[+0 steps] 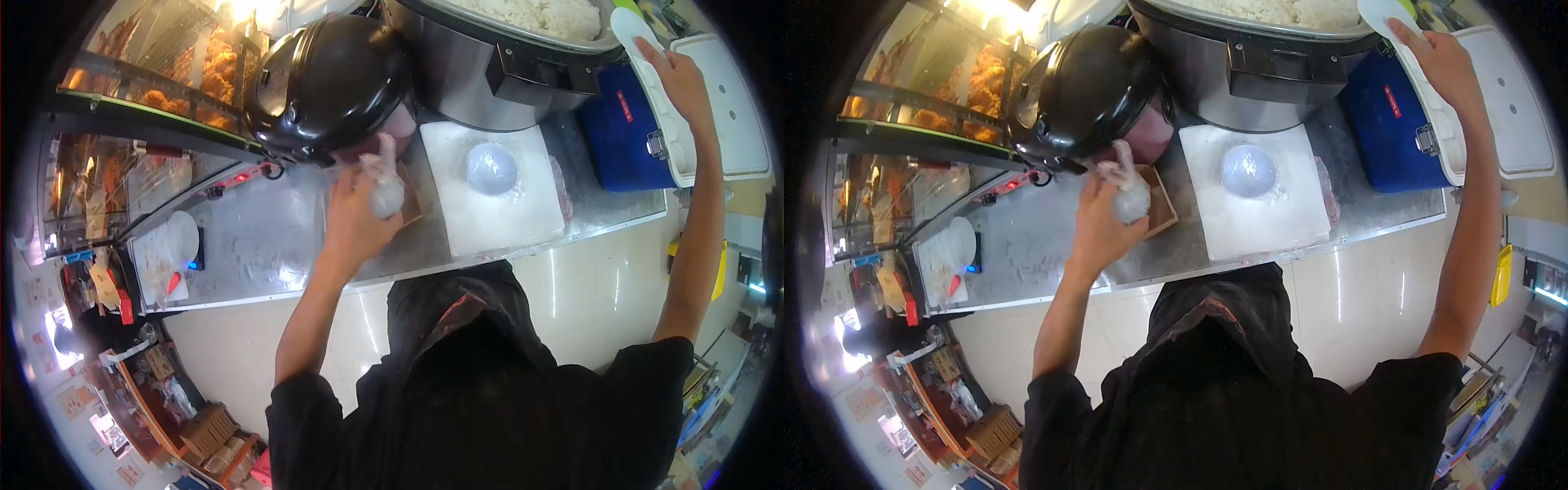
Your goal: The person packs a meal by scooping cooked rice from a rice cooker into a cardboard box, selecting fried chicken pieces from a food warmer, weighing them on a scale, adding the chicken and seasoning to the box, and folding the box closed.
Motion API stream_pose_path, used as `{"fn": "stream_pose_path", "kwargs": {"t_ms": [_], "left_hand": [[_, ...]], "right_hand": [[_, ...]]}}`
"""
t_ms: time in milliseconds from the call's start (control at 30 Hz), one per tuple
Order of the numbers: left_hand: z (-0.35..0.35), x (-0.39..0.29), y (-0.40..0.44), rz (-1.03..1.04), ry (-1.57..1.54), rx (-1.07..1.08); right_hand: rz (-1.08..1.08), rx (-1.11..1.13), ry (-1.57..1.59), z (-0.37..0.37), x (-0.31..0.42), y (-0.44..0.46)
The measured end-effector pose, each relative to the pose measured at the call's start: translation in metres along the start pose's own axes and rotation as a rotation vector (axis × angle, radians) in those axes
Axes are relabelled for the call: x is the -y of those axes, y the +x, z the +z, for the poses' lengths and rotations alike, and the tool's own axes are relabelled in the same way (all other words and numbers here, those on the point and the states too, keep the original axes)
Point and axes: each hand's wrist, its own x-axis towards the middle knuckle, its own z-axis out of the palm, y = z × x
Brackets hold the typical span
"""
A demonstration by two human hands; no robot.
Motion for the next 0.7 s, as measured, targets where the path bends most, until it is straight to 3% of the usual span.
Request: {"fn": "stream_pose_path", "kwargs": {"t_ms": [100,200,267,333,433,500,533,567,600,633,700], "left_hand": [[0.012,0.000,-0.004,0.075,0.137,-0.116],[0.000,-0.015,-0.003,-0.053,0.219,-0.336],[-0.005,-0.045,-0.001,0.011,0.115,-0.360],[0.014,-0.091,0.005,0.117,0.044,-0.404],[0.076,-0.149,0.013,0.157,-0.202,-0.222],[0.141,-0.158,0.031,0.181,-0.417,-0.190],[0.159,-0.164,0.036,0.140,-0.332,-0.208],[0.173,-0.169,0.038,0.095,-0.246,-0.222],[0.182,-0.168,0.036,0.052,-0.161,-0.232],[0.186,-0.160,0.027,0.140,-0.089,-0.248],[0.195,-0.133,-0.020,0.022,-0.296,-0.335]], "right_hand": [[-0.083,-0.048,-0.004,-0.012,0.008,-0.002],[-0.182,-0.067,0.080,-0.027,0.007,-0.004],[-0.294,-0.113,0.189,-0.035,0.005,-0.014],[-0.269,-0.085,0.302,-0.042,0.005,-0.025],[-0.272,-0.065,0.456,-0.046,0.016,-0.048],[-0.371,0.112,0.522,-0.041,0.025,-0.065],[-0.623,0.075,0.689,-0.018,0.039,-0.073],[-0.638,0.159,0.668,-0.007,0.064,-0.084],[-0.861,0.152,0.452,0.005,0.089,-0.088],[-0.993,0.141,0.279,0.020,0.114,-0.095],[-1.146,0.129,0.110,0.069,0.159,-0.118]]}}
